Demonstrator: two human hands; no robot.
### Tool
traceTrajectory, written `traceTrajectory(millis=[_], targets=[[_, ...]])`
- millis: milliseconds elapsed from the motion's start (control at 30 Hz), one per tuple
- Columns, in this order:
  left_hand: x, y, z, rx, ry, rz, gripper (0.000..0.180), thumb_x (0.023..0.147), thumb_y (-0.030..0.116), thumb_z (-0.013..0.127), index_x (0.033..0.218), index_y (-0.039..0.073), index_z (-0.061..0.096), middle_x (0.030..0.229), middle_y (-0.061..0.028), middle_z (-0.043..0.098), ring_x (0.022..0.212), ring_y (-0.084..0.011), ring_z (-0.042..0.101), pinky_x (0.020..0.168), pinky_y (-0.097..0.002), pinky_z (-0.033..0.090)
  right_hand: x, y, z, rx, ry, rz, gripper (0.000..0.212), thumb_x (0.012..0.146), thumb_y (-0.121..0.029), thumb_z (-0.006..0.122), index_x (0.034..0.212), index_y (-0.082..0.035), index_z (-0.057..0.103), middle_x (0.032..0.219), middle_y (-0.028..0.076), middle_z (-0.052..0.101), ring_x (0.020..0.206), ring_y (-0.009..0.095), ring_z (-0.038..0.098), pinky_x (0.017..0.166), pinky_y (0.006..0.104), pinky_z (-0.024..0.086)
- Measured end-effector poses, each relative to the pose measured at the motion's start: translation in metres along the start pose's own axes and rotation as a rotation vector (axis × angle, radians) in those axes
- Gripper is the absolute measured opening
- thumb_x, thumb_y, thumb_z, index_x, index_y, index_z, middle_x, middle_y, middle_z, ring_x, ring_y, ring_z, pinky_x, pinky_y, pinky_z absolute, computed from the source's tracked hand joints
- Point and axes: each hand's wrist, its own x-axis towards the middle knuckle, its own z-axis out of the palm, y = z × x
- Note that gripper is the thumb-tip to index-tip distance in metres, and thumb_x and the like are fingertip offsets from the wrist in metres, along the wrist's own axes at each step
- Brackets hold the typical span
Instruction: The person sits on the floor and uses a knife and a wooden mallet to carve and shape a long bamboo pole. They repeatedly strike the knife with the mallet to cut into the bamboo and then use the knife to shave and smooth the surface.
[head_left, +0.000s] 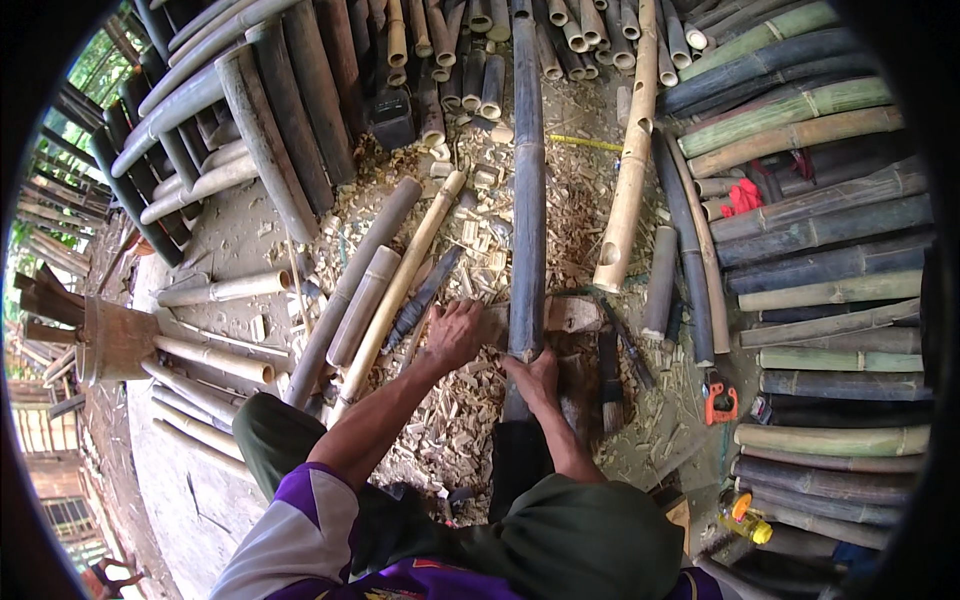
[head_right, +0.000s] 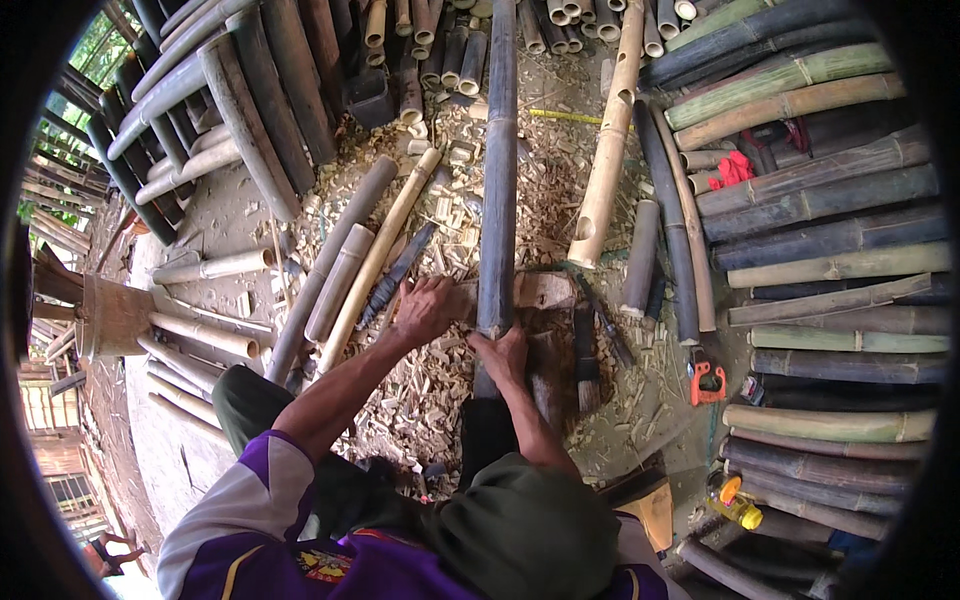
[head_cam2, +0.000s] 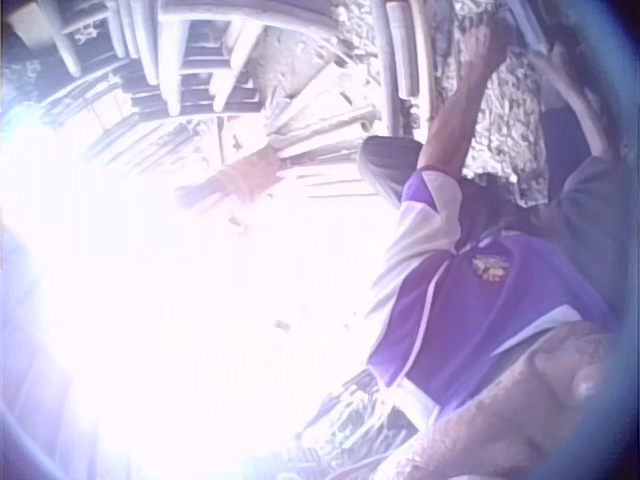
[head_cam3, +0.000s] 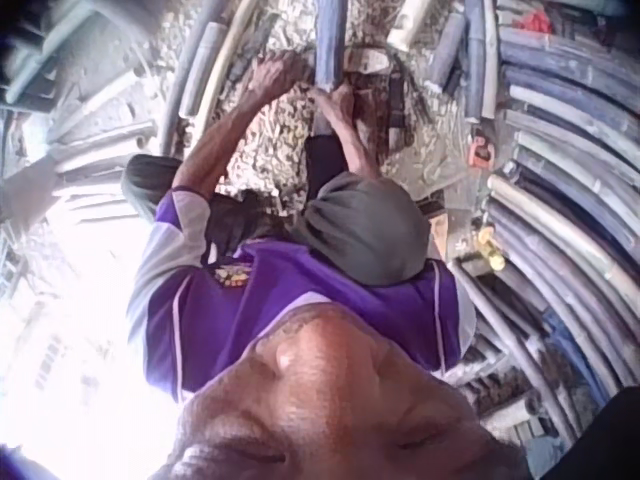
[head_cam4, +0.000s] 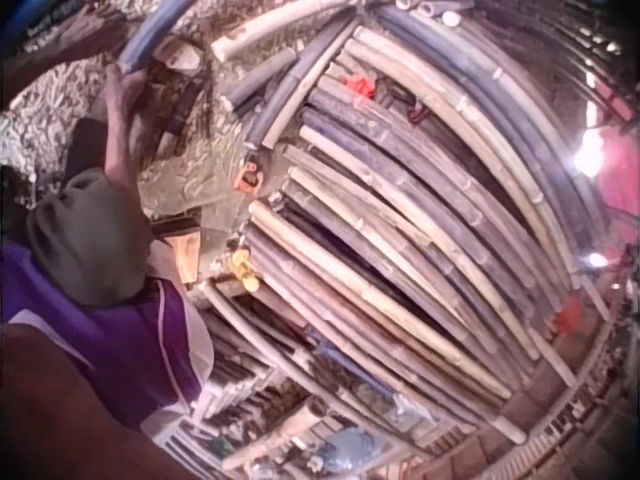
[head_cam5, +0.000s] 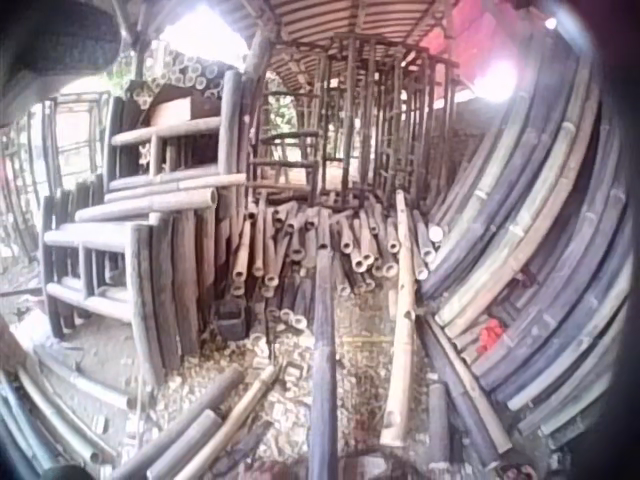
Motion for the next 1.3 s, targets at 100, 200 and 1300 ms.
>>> traceTrajectory(millis=[100, 200, 1300], targets=[[0.023, -0.017, -0.015, -0.039, 0.153, 0.101, 0.059, 0.079, 0.011, 0.074, 0.135, 0.008, 0.055, 0.136, -0.0132, 0.063, 0.130, -0.0285, 0.057, 0.105, -0.0509, 0.037, -0.010, -0.012, 0.002, 0.007, 0.005, 0.029, 0.060, 0.069, -0.029, 0.087, 0.113, 0.006, 0.066, 0.099, 0.023, 0.075, 0.092, 0.037, 0.074, 0.085, 0.0455, 0.058], [0.048, -0.013, -0.031, 0.057, -0.023, 0.109, 0.059, 0.079, 0.018, 0.078, 0.133, 0.007, 0.057, 0.140, -0.0147, 0.061, 0.133, -0.0293, 0.056, 0.106, -0.0508, 0.038, -0.004, 0.010, 0.006, -0.012, 0.049, -0.006, 0.061, 0.070, -0.028, 0.087, 0.116, 0.005, 0.064, 0.098, 0.021, 0.074, 0.092, 0.035, 0.074, 0.086, 0.0441, 0.057], [-0.058, -0.033, -0.010, -0.306, 0.400, -0.826, 0.062, 0.074, 0.016, 0.072, 0.132, 0.004, 0.054, 0.122, -0.0240, 0.062, 0.112, -0.0437, 0.063, 0.097, -0.0534, 0.050, -0.034, -0.032, -0.029, -0.525, 0.137, -0.289, 0.059, 0.087, -0.042, 0.078, 0.127, -0.001, 0.063, 0.125, 0.022, 0.064, 0.110, 0.040, 0.062, 0.096, 0.0516, 0.049]])
